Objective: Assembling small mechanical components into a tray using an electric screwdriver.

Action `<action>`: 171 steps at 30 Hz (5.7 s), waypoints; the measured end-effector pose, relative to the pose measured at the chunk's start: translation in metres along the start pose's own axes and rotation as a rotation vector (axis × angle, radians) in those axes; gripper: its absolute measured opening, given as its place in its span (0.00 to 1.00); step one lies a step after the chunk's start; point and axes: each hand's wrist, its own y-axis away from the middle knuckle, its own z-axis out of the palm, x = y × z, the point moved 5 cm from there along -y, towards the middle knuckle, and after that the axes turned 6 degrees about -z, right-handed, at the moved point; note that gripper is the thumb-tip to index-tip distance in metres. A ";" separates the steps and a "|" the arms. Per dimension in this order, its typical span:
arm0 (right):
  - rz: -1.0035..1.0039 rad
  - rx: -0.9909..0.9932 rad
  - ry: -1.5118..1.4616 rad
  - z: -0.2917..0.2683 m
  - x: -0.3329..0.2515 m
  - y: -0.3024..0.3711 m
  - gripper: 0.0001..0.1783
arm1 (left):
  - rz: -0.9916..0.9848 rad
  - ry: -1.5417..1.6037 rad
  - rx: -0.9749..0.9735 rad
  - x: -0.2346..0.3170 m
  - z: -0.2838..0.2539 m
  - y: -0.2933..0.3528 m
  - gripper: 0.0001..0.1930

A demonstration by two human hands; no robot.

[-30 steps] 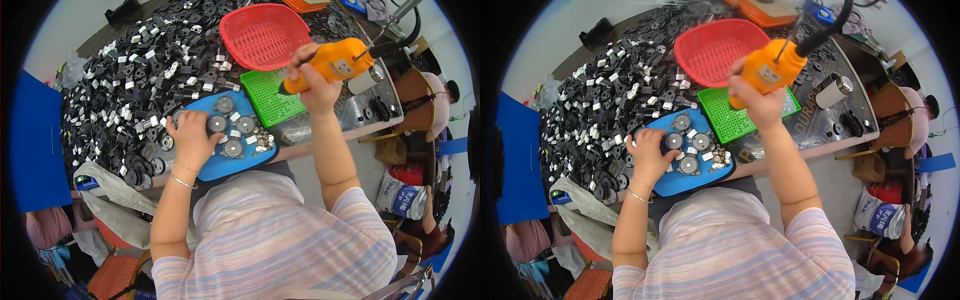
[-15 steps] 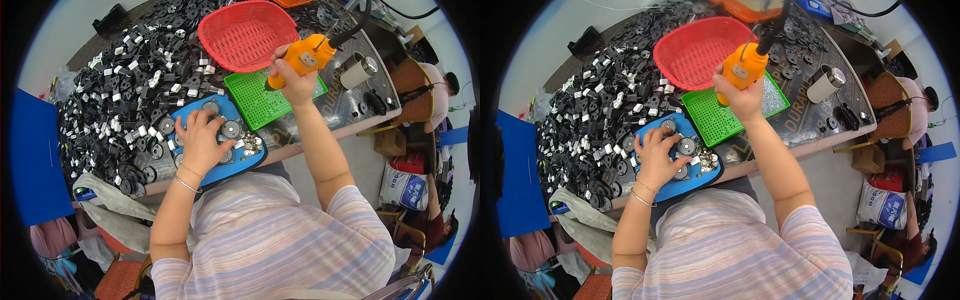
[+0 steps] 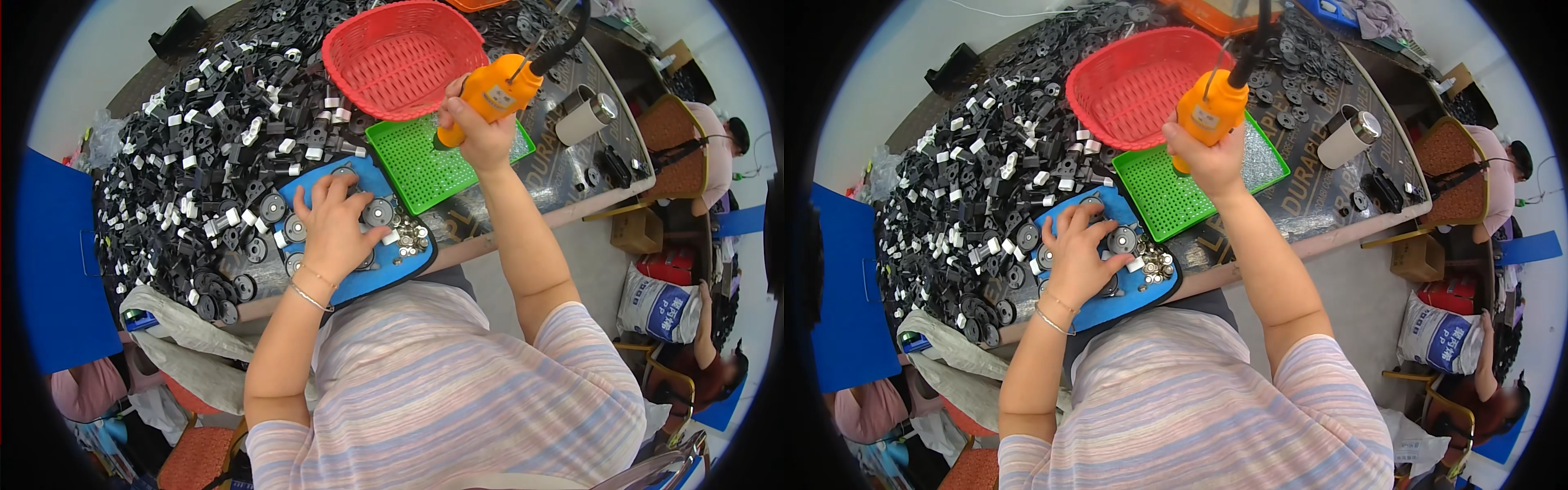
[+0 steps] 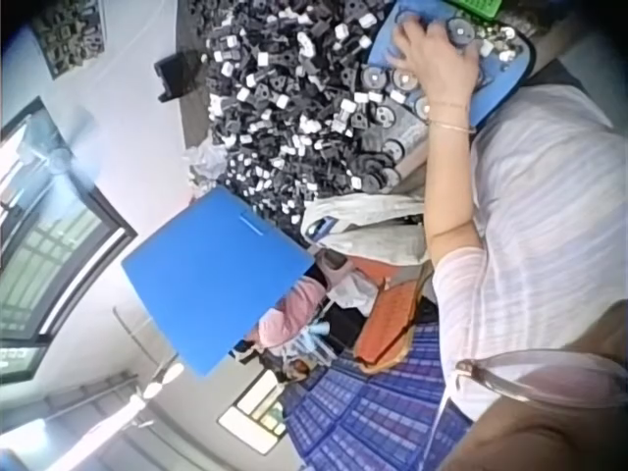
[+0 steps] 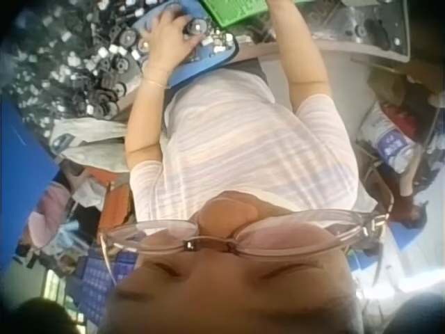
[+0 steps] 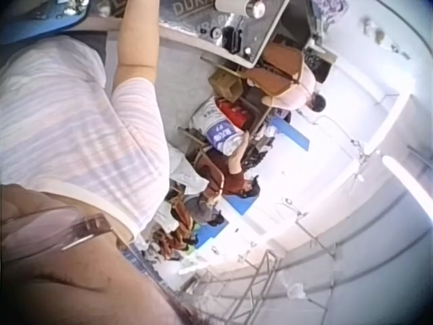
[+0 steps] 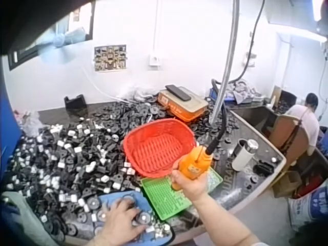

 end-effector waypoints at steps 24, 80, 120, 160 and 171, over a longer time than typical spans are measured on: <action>0.086 -0.258 -0.158 0.097 -0.016 0.039 0.11 | 0.010 0.078 0.048 -0.004 0.004 0.001 0.21; 0.044 0.031 0.054 -0.004 -0.005 0.005 0.10 | 0.000 0.063 0.016 -0.006 0.008 0.002 0.22; 0.228 -0.235 -0.191 0.083 -0.020 0.055 0.12 | 0.031 0.037 0.087 -0.004 0.010 0.005 0.21; -0.046 0.011 0.052 0.000 -0.010 0.006 0.11 | -0.029 0.025 0.004 -0.003 0.008 0.004 0.23; -0.007 0.017 0.008 -0.003 -0.005 0.004 0.10 | -0.013 -0.008 0.005 -0.004 0.006 0.007 0.26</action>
